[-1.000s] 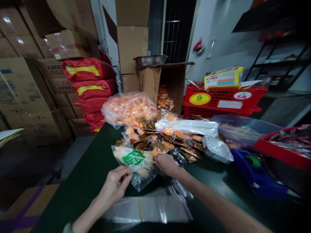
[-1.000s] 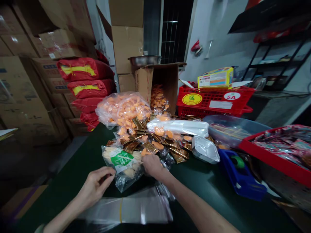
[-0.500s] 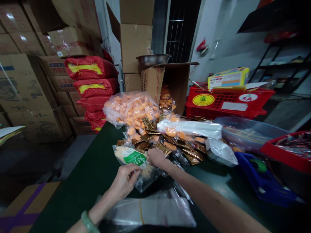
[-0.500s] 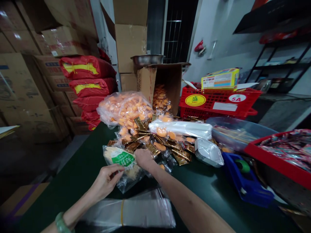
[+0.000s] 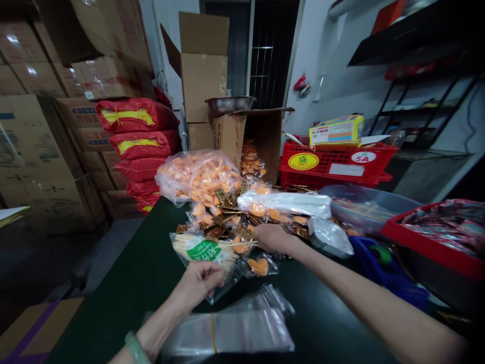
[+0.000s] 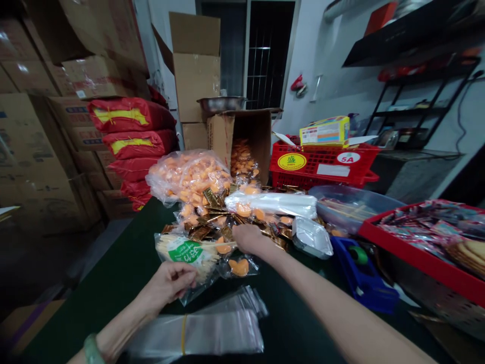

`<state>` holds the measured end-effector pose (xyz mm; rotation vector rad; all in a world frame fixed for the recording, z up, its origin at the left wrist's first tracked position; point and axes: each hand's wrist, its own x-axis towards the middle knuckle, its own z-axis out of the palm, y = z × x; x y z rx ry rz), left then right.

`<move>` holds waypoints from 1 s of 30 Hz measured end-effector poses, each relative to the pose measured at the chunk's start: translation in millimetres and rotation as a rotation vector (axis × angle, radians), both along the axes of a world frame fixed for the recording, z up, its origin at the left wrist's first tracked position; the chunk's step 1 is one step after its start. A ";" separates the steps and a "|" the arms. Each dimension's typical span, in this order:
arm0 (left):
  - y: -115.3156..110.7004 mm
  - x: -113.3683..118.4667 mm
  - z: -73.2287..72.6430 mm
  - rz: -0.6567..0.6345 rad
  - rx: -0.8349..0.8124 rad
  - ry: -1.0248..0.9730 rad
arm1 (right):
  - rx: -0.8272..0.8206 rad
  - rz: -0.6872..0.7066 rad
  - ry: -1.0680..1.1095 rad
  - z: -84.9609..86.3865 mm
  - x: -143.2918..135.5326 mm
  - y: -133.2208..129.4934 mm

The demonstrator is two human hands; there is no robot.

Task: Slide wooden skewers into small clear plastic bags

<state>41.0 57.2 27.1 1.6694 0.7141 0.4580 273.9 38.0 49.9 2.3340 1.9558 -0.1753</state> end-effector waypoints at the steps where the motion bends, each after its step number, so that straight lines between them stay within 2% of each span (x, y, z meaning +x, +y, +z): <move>1: -5.5 11.5 1.0 -0.012 -0.131 -0.020 | -0.031 -0.002 0.063 6.1 11.3 -12.8; 4: -24.1 54.1 3.6 -0.063 -0.402 -0.127 | -0.146 -0.004 0.311 13.6 41.2 -59.4; 7: -44.4 99.2 4.1 -0.135 -0.493 -0.239 | -0.183 -0.041 0.562 1.0 54.9 -106.8; 11: -68.5 143.0 -0.1 -0.157 -0.497 -0.336 | -0.032 -0.151 1.183 -30.8 54.7 -148.9; 13: -76.9 157.2 -3.4 -0.089 -0.460 -0.379 | 0.121 -0.203 1.339 -43.1 52.4 -159.1; 16: -85.2 172.5 -7.0 0.102 -0.376 -0.408 | 0.319 -0.269 1.368 -53.7 48.5 -164.9; 19: -88.5 182.6 -8.7 0.235 -0.339 -0.400 | 0.384 -0.282 1.375 -59.6 46.2 -165.2; 21: -86.8 186.6 -10.4 0.199 -0.295 -0.360 | 0.392 -0.268 1.389 -63.0 46.7 -164.8; 26: -70.4 188.7 -17.9 0.017 -0.119 -0.261 | 0.333 -0.217 1.420 -68.4 50.4 -165.2; 28: -63.3 188.0 -18.2 0.005 -0.046 -0.256 | 0.273 -0.217 1.254 -67.0 51.6 -165.1; 30: -58.4 187.2 -15.0 0.009 0.054 -0.261 | 0.232 -0.268 0.978 -63.3 54.2 -164.3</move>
